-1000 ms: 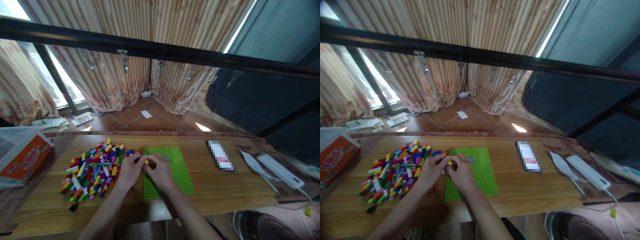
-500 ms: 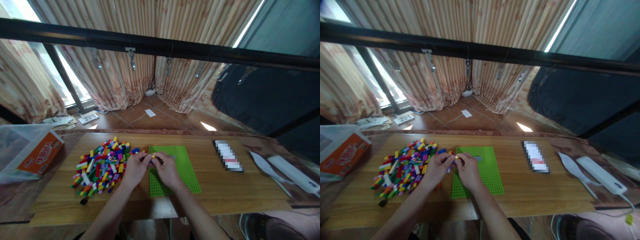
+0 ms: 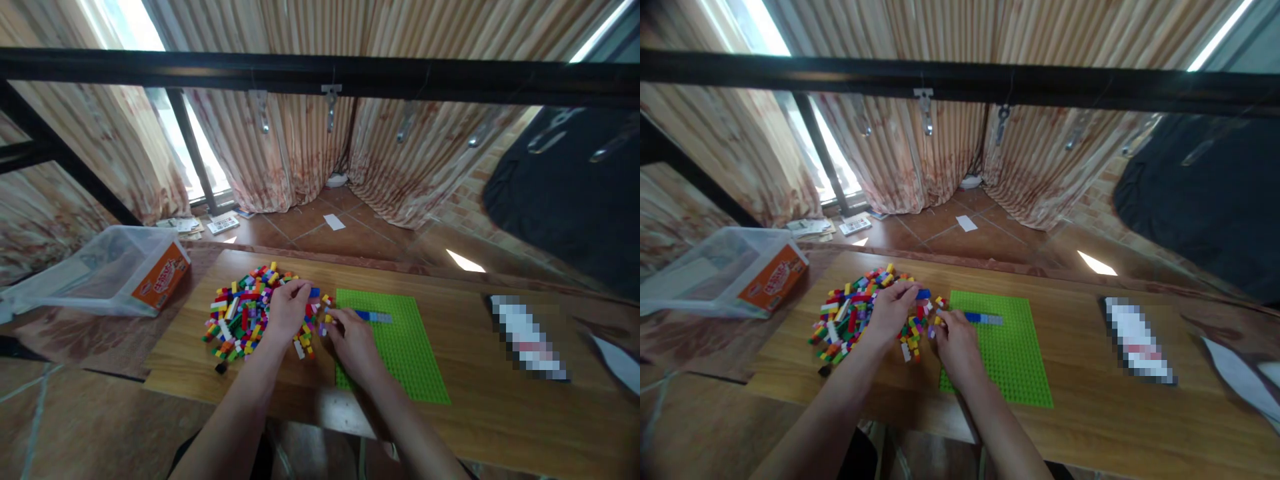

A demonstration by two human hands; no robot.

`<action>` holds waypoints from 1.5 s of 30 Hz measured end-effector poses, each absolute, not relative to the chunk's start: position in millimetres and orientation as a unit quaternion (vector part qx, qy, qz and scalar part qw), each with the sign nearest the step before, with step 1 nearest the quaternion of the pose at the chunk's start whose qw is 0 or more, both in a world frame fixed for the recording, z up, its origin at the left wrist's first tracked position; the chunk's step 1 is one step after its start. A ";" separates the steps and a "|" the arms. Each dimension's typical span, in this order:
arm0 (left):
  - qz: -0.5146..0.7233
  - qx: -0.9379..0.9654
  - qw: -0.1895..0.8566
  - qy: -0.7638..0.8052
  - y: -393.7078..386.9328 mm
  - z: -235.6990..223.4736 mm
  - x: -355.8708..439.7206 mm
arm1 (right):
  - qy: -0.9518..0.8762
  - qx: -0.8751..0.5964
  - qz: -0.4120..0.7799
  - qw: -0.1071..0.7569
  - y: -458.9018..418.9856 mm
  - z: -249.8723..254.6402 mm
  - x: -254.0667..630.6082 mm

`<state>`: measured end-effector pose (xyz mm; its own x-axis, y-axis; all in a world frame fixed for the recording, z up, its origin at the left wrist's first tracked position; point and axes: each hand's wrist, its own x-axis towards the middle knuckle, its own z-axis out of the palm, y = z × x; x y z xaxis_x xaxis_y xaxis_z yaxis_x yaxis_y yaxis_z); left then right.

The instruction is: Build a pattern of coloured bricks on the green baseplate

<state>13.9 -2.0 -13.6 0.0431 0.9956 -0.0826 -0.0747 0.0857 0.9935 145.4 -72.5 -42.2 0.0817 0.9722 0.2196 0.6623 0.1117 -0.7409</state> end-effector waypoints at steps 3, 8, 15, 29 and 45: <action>0.484 0.470 0.556 0.486 -2.9 -14.2 13.1 | -0.645 -0.610 0.256 0.381 -70.9 -41.0 139.4; 0.466 0.457 0.573 0.496 -4.2 -12.8 9.3 | -0.636 -0.579 0.285 0.422 -71.0 -39.6 136.1; 0.402 0.504 0.610 0.462 -13.1 -4.8 15.7 | -0.586 -0.599 0.233 0.493 -71.9 -28.9 156.0; 0.353 0.578 0.630 0.380 -33.2 -13.8 51.0 | -0.596 -0.670 0.203 0.393 -108.9 -22.4 192.8; 0.312 0.685 0.503 0.424 -41.7 -31.8 66.8 | -0.536 -0.822 0.068 0.177 -120.3 -20.9 257.8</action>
<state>66.8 -41.7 -31.8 0.4447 0.8957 0.0009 0.2668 -0.1334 0.9545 257.8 -120.3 -20.9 0.4155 0.9063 0.0778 0.8581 -0.3622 -0.3640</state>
